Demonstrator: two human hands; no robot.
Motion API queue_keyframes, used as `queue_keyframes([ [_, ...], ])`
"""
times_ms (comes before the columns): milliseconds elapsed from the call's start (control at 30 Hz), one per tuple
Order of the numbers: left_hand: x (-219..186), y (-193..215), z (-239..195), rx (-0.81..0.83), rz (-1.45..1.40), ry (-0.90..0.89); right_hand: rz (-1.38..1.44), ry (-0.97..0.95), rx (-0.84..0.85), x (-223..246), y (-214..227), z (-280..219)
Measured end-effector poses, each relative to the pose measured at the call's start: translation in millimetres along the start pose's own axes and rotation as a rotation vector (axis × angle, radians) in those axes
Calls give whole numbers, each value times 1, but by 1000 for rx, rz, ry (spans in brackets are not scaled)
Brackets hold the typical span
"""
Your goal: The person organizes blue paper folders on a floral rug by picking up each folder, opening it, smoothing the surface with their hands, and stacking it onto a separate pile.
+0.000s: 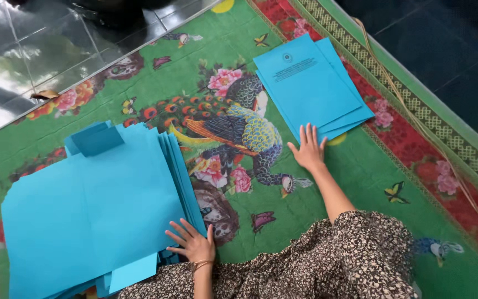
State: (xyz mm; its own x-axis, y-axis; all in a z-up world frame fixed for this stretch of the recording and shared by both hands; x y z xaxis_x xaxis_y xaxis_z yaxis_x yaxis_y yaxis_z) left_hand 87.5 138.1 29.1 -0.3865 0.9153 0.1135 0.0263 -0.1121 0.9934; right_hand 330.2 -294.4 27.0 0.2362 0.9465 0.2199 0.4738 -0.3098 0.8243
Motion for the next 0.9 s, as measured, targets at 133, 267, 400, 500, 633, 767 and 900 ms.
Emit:
queue_keyframes([
  [133, -7, 2, 3, -18, 50, 8, -60, 10, -73, 17, -23, -26],
  [267, -7, 2, -1, -23, 71, 14, -411, 47, -189, 38, -75, -87],
  [400, -7, 9, -3, -74, 106, 14, -571, 87, 18, 73, -103, -159],
  [500, -2, 11, -6, -45, -17, 37, -191, 269, -40, 79, -111, -180],
  [633, 12, -15, -9, 2, -379, 140, 378, 210, -165, 27, -67, -172],
  [767, 19, -12, -16, -43, -534, 197, 250, -178, -378, -44, -56, -162],
  [900, 18, 19, -15, -188, -570, 100, 314, -309, -344, -52, -48, -181],
])
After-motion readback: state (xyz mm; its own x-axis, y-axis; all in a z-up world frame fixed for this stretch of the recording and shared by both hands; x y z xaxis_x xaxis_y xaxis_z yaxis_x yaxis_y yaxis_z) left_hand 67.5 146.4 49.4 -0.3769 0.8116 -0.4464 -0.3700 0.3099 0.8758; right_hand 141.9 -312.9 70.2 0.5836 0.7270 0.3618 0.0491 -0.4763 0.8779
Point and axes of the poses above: each hand's wrist, its own z-axis towards the middle knuckle, its own y-axis out of the back of the hand, x = y × z, the point moved 6 cm from there along z, towards the middle knuckle, and after that the axes turned 15 degrees about x, right-handed, at the moved point
